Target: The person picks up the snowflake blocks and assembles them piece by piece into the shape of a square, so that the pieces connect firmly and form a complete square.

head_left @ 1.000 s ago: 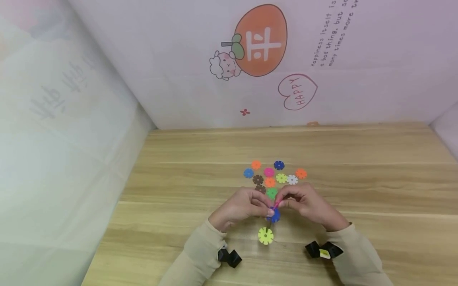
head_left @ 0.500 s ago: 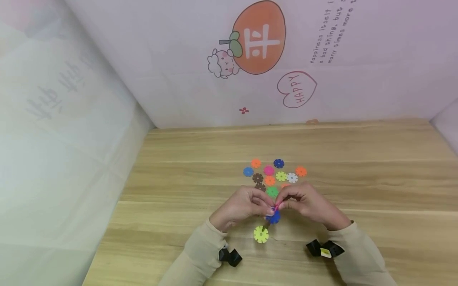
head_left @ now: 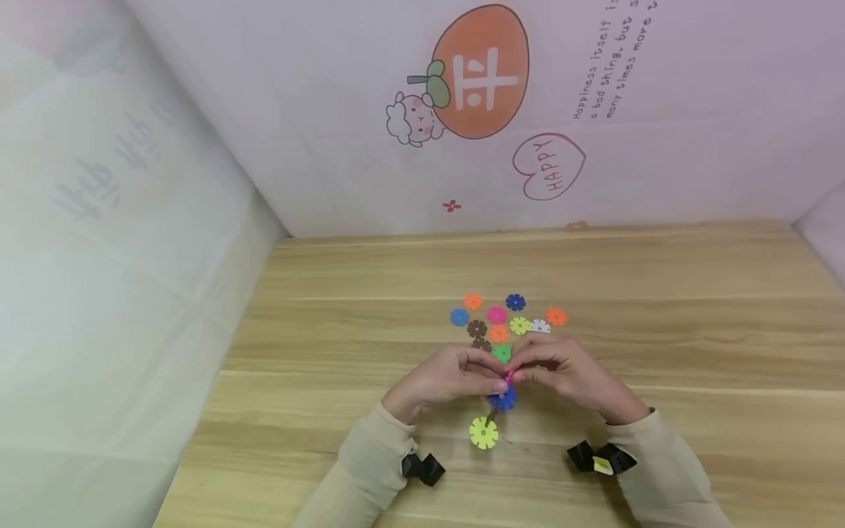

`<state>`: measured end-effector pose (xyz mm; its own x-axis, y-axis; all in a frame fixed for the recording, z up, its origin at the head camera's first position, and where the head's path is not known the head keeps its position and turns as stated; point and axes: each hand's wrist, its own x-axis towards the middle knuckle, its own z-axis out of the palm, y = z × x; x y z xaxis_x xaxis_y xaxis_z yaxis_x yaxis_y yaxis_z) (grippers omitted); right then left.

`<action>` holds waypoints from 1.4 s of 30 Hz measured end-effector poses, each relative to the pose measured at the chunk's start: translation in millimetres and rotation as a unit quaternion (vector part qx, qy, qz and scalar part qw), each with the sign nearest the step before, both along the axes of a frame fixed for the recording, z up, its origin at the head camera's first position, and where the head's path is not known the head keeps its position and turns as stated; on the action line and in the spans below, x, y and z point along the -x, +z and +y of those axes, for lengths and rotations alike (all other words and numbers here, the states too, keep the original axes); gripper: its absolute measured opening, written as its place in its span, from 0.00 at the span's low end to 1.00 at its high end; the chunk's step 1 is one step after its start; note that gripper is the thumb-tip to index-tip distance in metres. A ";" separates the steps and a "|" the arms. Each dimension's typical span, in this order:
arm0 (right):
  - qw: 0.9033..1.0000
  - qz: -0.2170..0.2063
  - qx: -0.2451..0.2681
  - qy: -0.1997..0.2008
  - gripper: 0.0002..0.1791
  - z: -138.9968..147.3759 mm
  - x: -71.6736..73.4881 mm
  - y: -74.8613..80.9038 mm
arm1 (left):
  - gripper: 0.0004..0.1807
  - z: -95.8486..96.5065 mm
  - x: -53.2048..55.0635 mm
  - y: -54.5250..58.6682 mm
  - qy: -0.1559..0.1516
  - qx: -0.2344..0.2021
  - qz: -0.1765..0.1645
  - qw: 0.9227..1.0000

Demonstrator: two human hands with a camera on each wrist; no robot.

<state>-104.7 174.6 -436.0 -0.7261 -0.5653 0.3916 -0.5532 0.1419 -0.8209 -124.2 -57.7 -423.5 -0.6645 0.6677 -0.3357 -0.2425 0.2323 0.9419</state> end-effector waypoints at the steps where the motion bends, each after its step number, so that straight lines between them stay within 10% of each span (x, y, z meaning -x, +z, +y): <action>1: 1.000 -0.002 0.001 0.000 0.16 0.1 0.0 -0.6 | 0.14 0.2 -0.1 -0.6 0.001 0.000 0.000 1.000; 19: 0.991 -0.037 -0.072 -0.107 0.11 7.4 2.4 1.3 | 0.19 0.8 2.3 -5.7 0.029 0.011 0.006 0.999; 28: 0.939 -0.049 -0.193 -0.280 0.10 40.1 8.4 1.5 | 0.18 1.0 2.7 -7.1 0.054 -0.002 -0.010 0.998; 42: 0.906 -0.055 -0.278 -0.314 0.24 51.6 36.7 -23.0 | 0.20 -1.4 2.4 -7.7 0.086 -0.016 -0.008 0.996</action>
